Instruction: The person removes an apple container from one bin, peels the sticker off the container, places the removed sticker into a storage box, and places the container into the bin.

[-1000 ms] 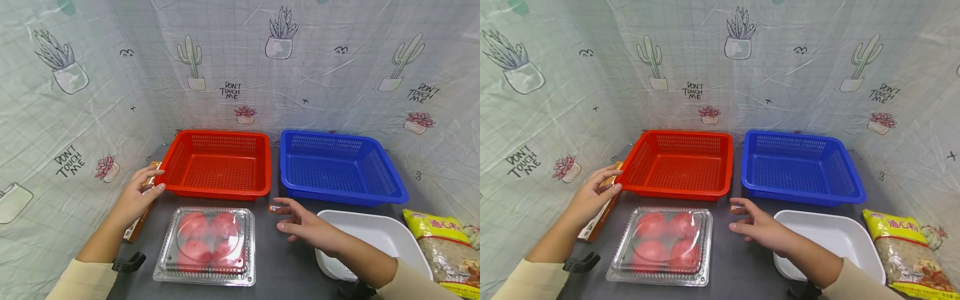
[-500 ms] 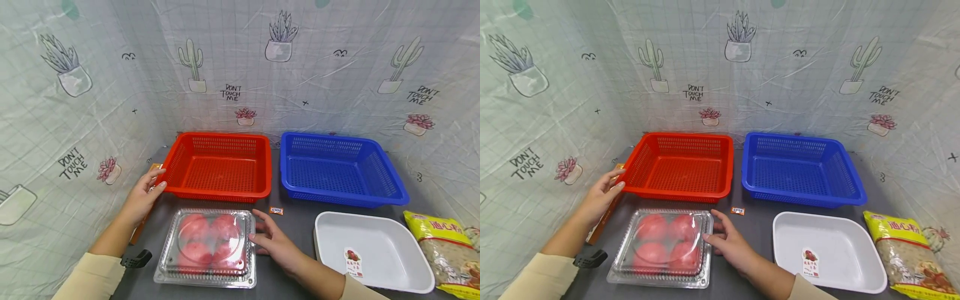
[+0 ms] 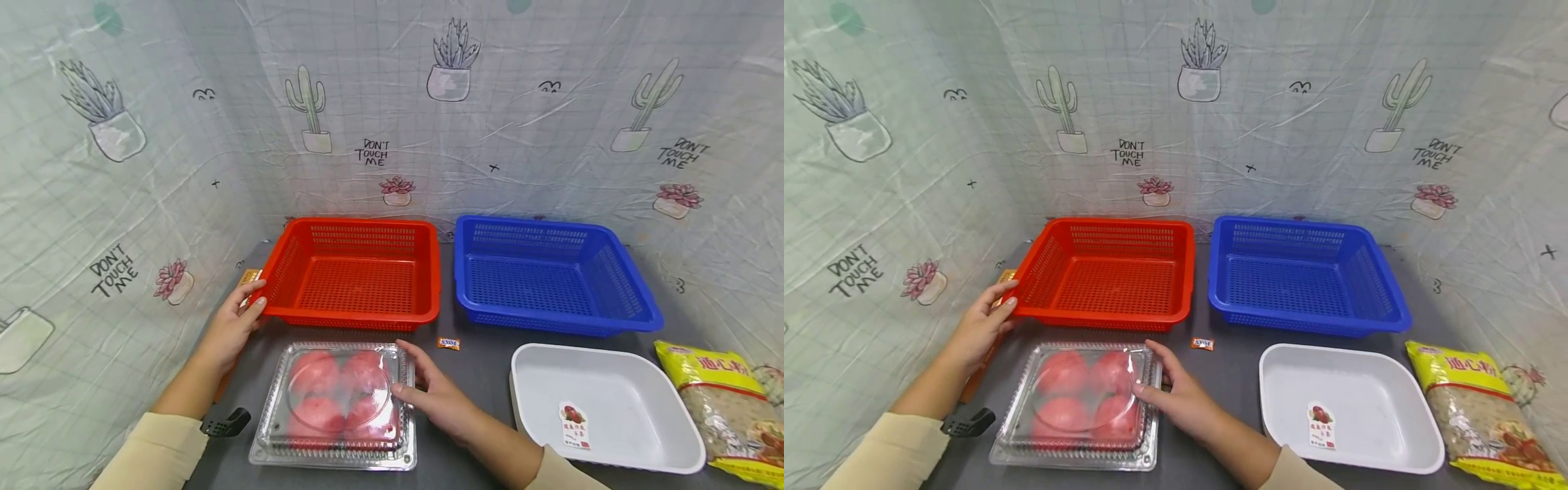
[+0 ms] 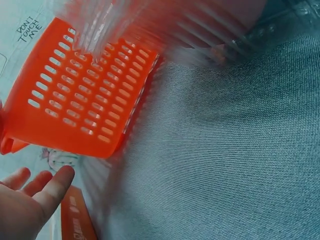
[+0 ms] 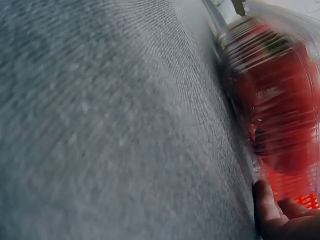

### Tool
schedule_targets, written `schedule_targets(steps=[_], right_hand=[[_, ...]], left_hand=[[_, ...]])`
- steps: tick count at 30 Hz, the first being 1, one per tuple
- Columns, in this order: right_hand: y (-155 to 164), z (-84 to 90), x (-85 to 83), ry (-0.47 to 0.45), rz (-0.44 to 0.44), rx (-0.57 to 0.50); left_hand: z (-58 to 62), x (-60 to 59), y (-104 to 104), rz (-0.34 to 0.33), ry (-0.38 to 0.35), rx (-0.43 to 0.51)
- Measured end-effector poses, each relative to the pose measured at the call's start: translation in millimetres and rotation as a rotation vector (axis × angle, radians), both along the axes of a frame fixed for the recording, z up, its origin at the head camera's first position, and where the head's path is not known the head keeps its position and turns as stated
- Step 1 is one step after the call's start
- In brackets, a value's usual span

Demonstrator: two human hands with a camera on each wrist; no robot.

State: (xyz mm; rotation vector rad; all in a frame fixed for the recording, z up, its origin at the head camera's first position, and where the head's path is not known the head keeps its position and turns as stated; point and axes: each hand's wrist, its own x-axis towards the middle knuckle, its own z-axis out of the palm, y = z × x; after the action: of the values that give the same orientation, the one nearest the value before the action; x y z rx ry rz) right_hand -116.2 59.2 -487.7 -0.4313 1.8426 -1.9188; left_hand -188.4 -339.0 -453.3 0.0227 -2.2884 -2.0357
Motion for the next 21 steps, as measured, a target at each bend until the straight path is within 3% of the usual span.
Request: schedule_targets(steps=[8, 15, 21], right_hand=[[-4, -0.7, 3.7, 0.04, 0.004, -0.083], [-6, -1.3, 7.1, 0.136, 0.038, -0.1], [-13, -0.3, 11.6, 0.127, 0.045, -0.19]], left_hand=[[-3.9, -1.8, -2, 0.001, 0.004, 0.016], [-3.6, -1.6, -2, 0.007, 0.012, 0.016], [-1.8, -0.8, -2, -0.017, 0.0, -0.016]])
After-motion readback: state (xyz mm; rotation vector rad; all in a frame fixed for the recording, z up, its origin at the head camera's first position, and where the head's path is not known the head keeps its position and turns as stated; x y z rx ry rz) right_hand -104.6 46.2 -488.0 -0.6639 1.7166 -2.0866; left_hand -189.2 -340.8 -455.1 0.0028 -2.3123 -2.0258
